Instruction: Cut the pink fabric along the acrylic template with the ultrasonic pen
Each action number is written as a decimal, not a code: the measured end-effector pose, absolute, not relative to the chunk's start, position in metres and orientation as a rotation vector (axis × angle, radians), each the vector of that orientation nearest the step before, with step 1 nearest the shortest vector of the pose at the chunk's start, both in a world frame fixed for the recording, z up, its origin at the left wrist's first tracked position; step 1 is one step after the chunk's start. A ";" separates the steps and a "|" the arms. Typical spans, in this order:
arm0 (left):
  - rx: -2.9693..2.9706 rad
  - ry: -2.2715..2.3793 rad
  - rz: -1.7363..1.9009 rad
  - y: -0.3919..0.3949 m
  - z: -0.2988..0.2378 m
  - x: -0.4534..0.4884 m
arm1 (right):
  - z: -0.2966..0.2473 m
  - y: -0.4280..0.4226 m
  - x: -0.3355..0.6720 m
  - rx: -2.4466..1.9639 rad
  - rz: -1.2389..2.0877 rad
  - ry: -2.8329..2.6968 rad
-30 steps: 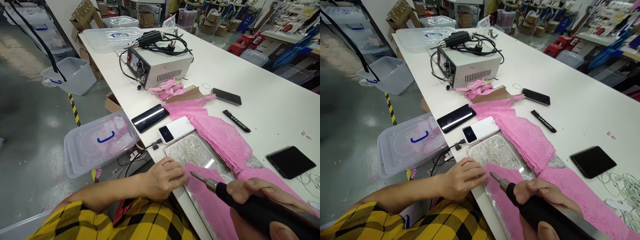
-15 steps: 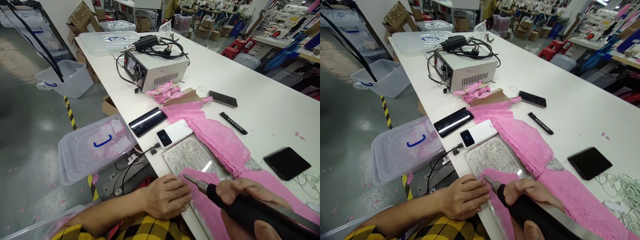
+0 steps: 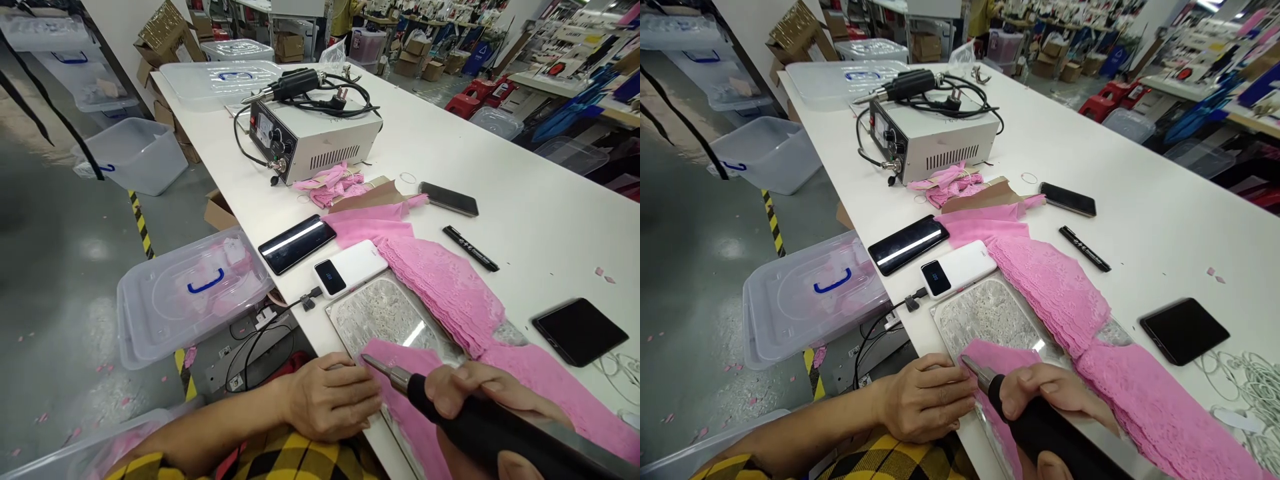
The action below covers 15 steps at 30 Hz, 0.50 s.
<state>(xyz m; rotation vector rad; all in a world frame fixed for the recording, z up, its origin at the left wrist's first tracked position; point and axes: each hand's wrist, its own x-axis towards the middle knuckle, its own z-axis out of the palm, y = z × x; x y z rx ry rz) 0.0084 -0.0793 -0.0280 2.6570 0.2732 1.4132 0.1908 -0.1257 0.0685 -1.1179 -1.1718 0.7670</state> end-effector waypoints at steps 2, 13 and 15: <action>2.650 0.307 1.405 -0.081 -0.029 0.005 | 0.071 -0.125 0.189 -1.093 0.739 -1.165; 2.658 0.472 1.394 -0.084 -0.029 0.001 | 0.075 -0.120 0.187 -1.049 0.733 -1.097; 2.645 0.479 1.412 -0.084 -0.027 0.001 | 0.076 -0.119 0.187 -1.050 0.729 -1.087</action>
